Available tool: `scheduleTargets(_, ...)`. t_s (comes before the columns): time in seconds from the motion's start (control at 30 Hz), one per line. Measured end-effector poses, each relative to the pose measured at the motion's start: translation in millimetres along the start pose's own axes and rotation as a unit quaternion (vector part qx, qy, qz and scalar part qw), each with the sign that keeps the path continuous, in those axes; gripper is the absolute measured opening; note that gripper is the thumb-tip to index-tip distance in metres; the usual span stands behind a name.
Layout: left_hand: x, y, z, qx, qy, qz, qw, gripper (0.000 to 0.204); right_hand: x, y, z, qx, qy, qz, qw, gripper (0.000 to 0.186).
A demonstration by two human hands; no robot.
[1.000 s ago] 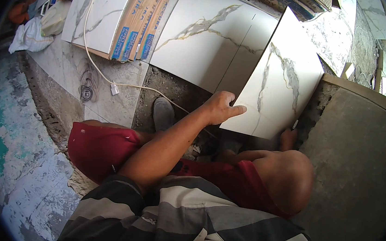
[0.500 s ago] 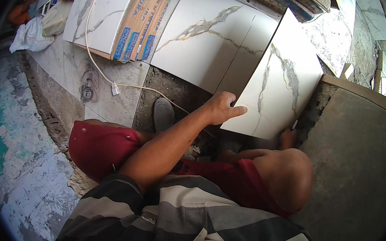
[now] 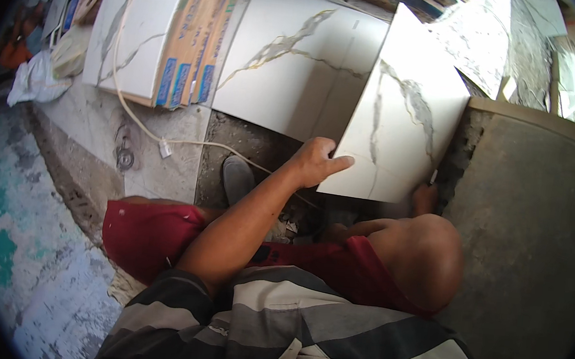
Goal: Marking and aligning floor tiles for installation.
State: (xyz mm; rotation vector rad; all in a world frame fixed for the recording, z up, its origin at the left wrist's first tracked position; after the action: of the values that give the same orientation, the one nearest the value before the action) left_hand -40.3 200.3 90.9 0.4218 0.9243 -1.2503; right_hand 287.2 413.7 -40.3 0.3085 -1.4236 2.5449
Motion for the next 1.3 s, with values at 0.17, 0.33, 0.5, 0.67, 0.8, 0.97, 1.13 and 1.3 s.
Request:
scheduleTargets(0.17,18,7,-7,0.013,-0.013,0.066,0.998,0.049,-21,1,-3,-0.018,0.027,0.008,0.999,0.045)
scheduleTargets(0.33,47,5,-16,0.0,-0.065,0.087,0.994,0.042,-47,29,-26,0.066,0.031,0.028,0.997,0.058)
scheduleTargets(0.5,55,1,-20,-0.014,-0.064,0.125,0.99,0.039,-48,26,-28,0.054,0.021,0.033,0.998,0.055)
scheduleTargets(0.67,74,-1,-30,-0.031,-0.099,0.139,0.985,0.038,-23,4,-5,0.016,0.025,0.018,0.999,0.053)
scheduleTargets(0.8,93,-9,-41,-0.063,-0.12,0.093,0.986,0.042,-7,-6,8,0.011,0.021,0.012,1.0,0.051)
scheduleTargets(0.97,109,-19,-55,-0.079,-0.153,0.001,0.985,0.054,-5,-11,9,0.004,0.024,0.014,1.0,0.048)
scheduleTargets(1.13,111,-21,-60,-0.042,-0.168,-0.095,0.98,0.061,-5,-13,12,-0.001,0.025,0.016,1.0,0.046)
scheduleTargets(1.3,111,-21,-61,-0.04,-0.172,-0.094,0.98,0.064,2,-17,16,-0.004,0.025,0.017,1.0,0.043)
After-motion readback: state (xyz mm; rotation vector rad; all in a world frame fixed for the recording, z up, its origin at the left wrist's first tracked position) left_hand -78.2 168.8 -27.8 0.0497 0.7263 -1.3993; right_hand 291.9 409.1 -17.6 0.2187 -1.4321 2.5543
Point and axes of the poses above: each hand's wrist, its own z-axis away from the middle knuckle, its own y-axis out of the palm, x = y × z, the point moved 8 cm from there along -z, towards the middle knuckle, and after that the axes turned 3 degrees about -y, right-handed, at the moved point
